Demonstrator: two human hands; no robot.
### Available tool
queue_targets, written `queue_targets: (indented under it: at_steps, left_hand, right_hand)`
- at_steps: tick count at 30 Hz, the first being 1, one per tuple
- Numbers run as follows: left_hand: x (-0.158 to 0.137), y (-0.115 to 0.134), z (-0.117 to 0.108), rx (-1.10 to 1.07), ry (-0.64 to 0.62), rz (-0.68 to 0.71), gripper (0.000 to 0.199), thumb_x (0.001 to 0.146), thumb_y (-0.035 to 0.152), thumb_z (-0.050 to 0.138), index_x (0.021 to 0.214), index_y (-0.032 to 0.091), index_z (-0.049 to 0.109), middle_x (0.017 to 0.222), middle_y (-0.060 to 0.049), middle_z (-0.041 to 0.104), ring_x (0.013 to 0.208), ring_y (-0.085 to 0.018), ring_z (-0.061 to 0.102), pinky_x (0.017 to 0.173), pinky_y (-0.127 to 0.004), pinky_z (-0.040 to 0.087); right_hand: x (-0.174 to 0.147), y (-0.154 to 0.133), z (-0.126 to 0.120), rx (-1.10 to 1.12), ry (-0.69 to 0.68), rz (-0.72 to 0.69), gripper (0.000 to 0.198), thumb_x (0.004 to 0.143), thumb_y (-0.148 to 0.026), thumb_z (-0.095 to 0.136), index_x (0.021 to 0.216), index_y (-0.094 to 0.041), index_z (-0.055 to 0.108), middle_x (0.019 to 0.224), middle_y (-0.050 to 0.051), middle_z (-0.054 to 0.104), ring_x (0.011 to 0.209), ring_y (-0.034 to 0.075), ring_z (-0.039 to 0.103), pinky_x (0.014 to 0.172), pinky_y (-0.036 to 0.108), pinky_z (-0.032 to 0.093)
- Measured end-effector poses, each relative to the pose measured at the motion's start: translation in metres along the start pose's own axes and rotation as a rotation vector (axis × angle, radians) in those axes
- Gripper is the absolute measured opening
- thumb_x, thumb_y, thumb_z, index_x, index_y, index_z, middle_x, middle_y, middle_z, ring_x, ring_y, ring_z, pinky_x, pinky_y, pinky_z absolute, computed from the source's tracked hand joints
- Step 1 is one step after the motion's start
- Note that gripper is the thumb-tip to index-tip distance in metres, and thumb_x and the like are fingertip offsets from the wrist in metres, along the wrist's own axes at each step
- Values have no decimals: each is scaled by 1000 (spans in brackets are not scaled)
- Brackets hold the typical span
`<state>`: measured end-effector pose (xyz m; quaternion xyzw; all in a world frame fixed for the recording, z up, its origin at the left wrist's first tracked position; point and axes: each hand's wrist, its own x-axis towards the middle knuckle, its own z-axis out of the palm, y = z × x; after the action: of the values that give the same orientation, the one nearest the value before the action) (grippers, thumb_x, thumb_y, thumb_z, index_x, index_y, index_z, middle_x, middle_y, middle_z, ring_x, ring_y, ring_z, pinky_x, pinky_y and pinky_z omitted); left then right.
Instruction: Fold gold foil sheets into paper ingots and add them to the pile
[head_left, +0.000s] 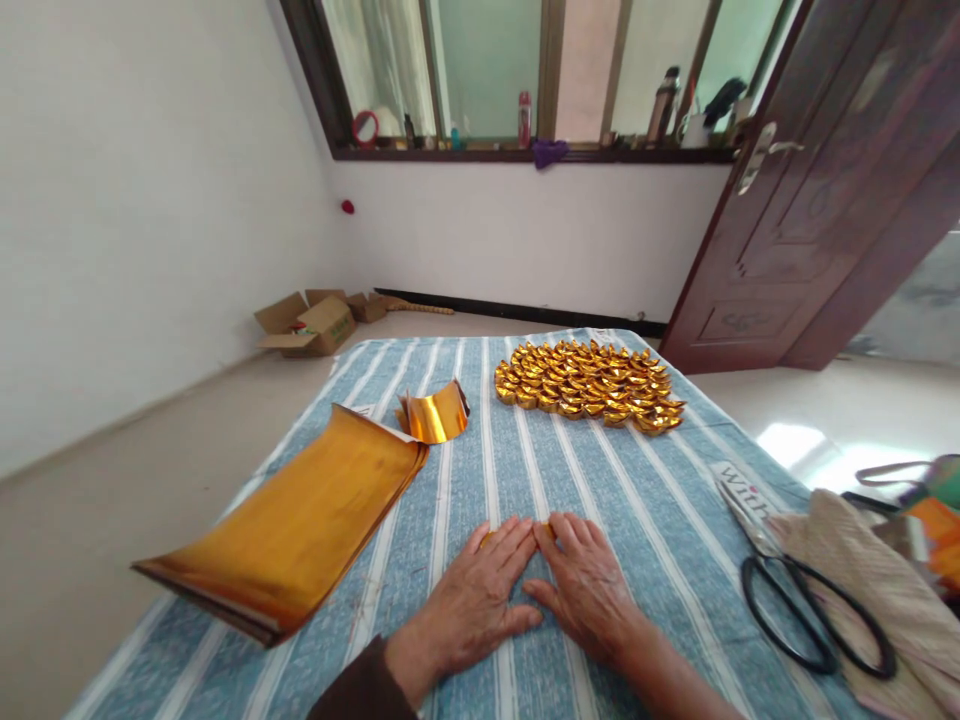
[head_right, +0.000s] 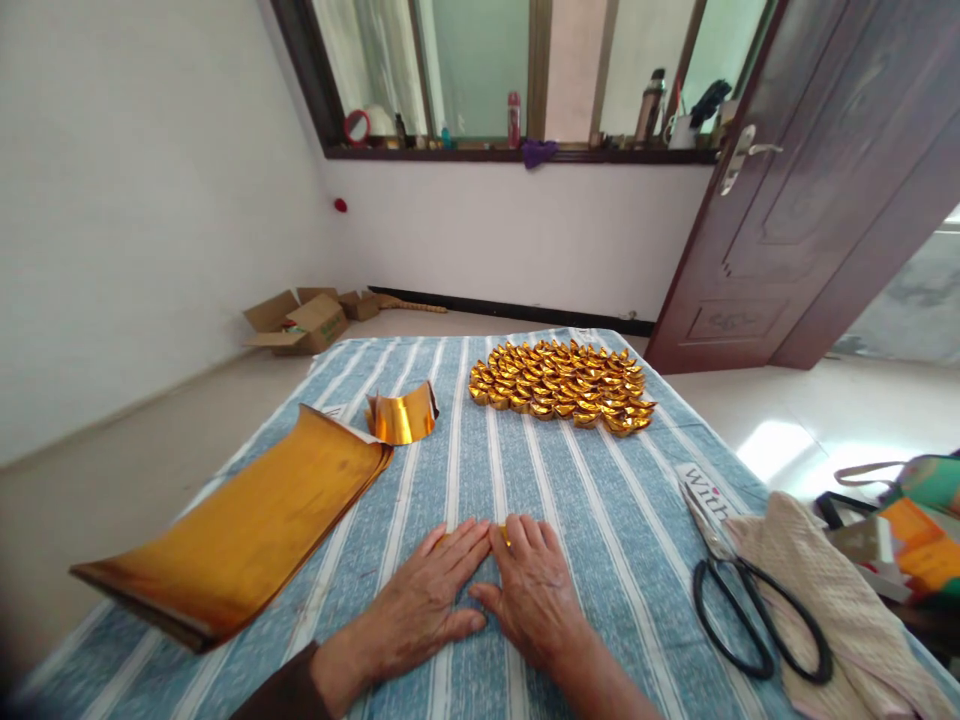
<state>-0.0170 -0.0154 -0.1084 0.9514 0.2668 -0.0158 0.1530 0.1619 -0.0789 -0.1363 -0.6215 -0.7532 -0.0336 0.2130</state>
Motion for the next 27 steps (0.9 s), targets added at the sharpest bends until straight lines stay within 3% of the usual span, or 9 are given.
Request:
queue_targets:
  at_steps: [20,27]
  left_hand:
    - [-2,2,-7,41,-41,-45,72,91,60,42,150,23,23,156,-11,24,145,-27,19,115,-51,18]
    - [-1,1,-2,36,59,-24,63,92,53,47,148,26,31,152,-10,35,141,-27,31,113,-53,25]
  right_hand:
    - [-10,0,20,-171,162,225,43,87,-44,58,121,-17,58,125,16,61,117,35,53,97,58,40]
    - [-14,4,30,-176,259,204,43,92,-43,49,122,-14,56,123,20,60,116,36,54,93,58,42]
